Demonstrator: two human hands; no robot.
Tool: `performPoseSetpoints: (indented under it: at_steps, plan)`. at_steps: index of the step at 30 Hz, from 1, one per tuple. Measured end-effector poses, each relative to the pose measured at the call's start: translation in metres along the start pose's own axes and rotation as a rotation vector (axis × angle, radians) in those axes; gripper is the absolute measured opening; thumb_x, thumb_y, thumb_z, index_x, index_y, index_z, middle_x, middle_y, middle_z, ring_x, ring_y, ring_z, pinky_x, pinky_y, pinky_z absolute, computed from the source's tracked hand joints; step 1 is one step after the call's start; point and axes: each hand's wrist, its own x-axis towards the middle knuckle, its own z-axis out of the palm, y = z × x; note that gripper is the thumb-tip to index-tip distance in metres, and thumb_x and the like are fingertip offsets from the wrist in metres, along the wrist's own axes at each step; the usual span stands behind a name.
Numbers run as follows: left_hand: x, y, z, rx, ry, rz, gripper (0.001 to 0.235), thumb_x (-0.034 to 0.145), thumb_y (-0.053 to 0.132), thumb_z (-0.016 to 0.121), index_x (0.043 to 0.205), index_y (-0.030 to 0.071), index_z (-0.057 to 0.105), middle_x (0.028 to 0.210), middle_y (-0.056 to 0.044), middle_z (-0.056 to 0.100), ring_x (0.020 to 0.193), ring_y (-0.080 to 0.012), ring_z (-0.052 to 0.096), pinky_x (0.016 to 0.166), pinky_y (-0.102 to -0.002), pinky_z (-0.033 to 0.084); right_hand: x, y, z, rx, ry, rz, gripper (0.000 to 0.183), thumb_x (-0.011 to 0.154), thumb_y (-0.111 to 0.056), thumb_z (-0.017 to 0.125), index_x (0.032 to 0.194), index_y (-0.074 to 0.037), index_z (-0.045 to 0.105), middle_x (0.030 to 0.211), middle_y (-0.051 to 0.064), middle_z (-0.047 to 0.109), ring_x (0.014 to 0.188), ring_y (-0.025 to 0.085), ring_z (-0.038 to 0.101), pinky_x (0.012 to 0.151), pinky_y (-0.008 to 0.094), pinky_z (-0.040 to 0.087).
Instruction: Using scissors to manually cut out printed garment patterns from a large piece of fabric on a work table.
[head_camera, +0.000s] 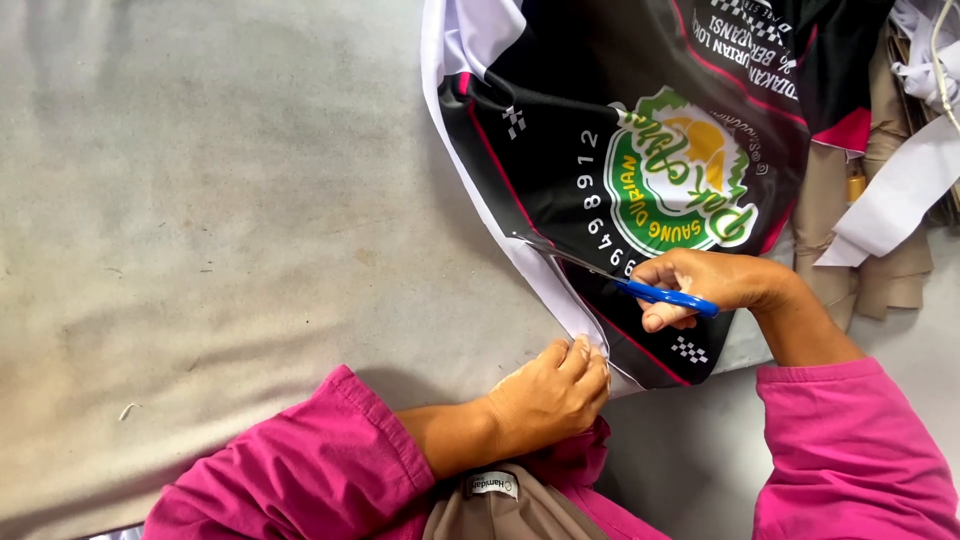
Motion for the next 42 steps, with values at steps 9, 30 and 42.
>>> performPoseSetpoints:
  at_steps: [9,30,42]
  plan:
    - [0.0,0.0,0.0,0.003,-0.013,0.007,0.021,0.087,0.008,0.048,0.096,0.002,0.067,0.097,-0.015,0.061,0.093,-0.0316,0.062,0.067,-0.034,0.046,0.0,-0.015,0.003,-0.107,0.071,0.007,0.029,0.071,-0.009,0.081,0.061,-0.004,0.054,0.048,0.006,0.051,0.043,0.012,0.046,0.043,0.025,0.038]
    - [0.0,0.0,0.001,0.002,0.012,0.001,0.02,0.087,0.008,0.049,0.093,0.002,0.067,0.095,-0.014,0.061,0.093,-0.0314,0.063,0.065,-0.034,0.045,0.003,-0.024,0.006,-0.213,0.123,-0.001,0.032,0.07,-0.011,0.083,0.059,-0.007,0.053,0.046,0.004,0.049,0.043,0.01,0.043,0.043,0.025,0.035]
    - [-0.001,0.001,0.001,0.009,0.011,0.007,0.02,0.087,0.007,0.049,0.094,0.002,0.068,0.096,-0.015,0.062,0.093,-0.0316,0.064,0.065,-0.033,0.046,0.004,-0.025,-0.005,-0.373,0.238,0.023,0.041,0.067,-0.022,0.089,0.057,-0.012,0.051,0.052,-0.003,0.04,0.05,0.009,0.037,0.047,0.026,0.027]
